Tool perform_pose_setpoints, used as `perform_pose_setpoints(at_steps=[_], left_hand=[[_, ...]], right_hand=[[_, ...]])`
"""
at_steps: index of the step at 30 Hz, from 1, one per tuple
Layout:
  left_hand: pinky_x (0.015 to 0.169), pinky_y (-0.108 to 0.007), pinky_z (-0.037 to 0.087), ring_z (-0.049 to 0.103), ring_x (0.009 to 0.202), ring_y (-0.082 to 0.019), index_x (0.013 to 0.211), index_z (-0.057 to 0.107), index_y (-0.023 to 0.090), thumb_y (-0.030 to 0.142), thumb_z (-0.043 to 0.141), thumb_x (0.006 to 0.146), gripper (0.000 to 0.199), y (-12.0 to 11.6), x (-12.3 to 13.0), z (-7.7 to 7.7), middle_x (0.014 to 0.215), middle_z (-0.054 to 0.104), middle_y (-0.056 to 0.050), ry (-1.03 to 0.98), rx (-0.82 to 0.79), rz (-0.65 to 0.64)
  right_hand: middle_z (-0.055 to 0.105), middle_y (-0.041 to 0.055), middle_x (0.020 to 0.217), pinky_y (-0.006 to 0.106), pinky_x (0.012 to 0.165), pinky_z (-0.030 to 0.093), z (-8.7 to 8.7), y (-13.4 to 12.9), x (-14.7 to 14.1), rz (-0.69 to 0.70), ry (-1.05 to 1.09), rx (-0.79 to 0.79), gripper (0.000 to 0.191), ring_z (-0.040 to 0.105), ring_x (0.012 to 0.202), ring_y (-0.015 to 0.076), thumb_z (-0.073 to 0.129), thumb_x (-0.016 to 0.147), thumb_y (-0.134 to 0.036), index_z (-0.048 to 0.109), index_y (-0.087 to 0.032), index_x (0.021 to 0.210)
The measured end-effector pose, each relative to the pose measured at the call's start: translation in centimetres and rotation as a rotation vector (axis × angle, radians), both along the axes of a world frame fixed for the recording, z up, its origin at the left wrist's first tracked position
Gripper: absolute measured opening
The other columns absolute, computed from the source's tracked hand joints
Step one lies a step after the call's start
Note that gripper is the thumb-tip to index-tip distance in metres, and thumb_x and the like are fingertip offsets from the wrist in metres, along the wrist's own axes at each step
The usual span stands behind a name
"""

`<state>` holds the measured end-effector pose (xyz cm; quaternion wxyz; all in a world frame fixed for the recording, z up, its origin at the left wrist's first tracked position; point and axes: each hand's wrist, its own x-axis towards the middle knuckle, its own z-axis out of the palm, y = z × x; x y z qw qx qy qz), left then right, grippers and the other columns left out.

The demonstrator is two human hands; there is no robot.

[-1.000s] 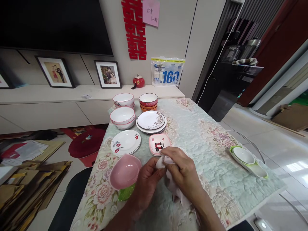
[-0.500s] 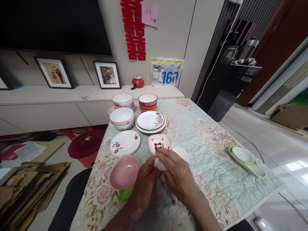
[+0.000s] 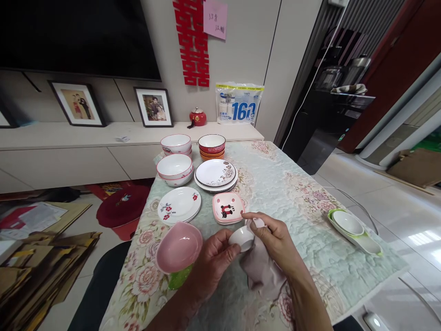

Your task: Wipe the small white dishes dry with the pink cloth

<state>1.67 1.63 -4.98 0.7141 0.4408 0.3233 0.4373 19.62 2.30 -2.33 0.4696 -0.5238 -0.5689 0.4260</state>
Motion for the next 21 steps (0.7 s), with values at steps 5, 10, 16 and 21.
perform_pose_setpoints(at_steps=[5,10,16,21], left_hand=[[0.06,-0.027,0.035,0.045,0.066,-0.015,0.074,0.062,0.018,0.029,0.067,0.08,0.014,-0.2,0.2,0.0,0.067,0.055,0.002,0.163,0.084,0.078],[0.078,-0.031,0.046,0.059,0.083,-0.021,0.093,0.072,0.019,0.024,0.064,0.082,0.014,-0.5,0.7,0.7,0.084,0.07,-0.003,0.055,0.069,0.2],[0.061,-0.026,0.036,0.046,0.065,-0.014,0.076,0.064,0.017,0.03,0.07,0.079,0.014,-0.5,0.4,0.3,0.067,0.057,0.002,0.046,0.049,0.134],[0.063,-0.026,0.037,0.045,0.068,-0.015,0.077,0.064,0.016,0.033,0.074,0.076,0.019,-0.3,0.3,0.1,0.069,0.057,0.002,0.028,-0.013,0.172]], right_hand=[[0.077,0.0069,0.105,0.032,0.081,0.058,0.7,-0.4,-1.7,0.082,-0.427,0.341,0.03,0.073,0.094,0.0221,0.053,0.099,-0.029,0.075,-0.026,0.118],[0.071,0.0121,0.129,0.043,0.095,0.059,0.4,-1.7,-4.4,0.112,-0.72,0.536,0.04,0.069,0.115,0.0282,0.049,0.094,-0.015,0.067,-0.021,0.13],[0.076,0.0085,0.113,0.034,0.084,0.061,0.2,-0.7,-2.6,-0.067,-0.562,0.417,0.033,0.073,0.102,0.0234,0.047,0.1,-0.025,0.071,-0.021,0.121],[0.078,0.0093,0.112,0.034,0.084,0.062,-0.2,-0.4,-2.2,-0.137,-0.553,0.344,0.033,0.075,0.101,0.0239,0.046,0.101,-0.029,0.071,-0.019,0.122]])
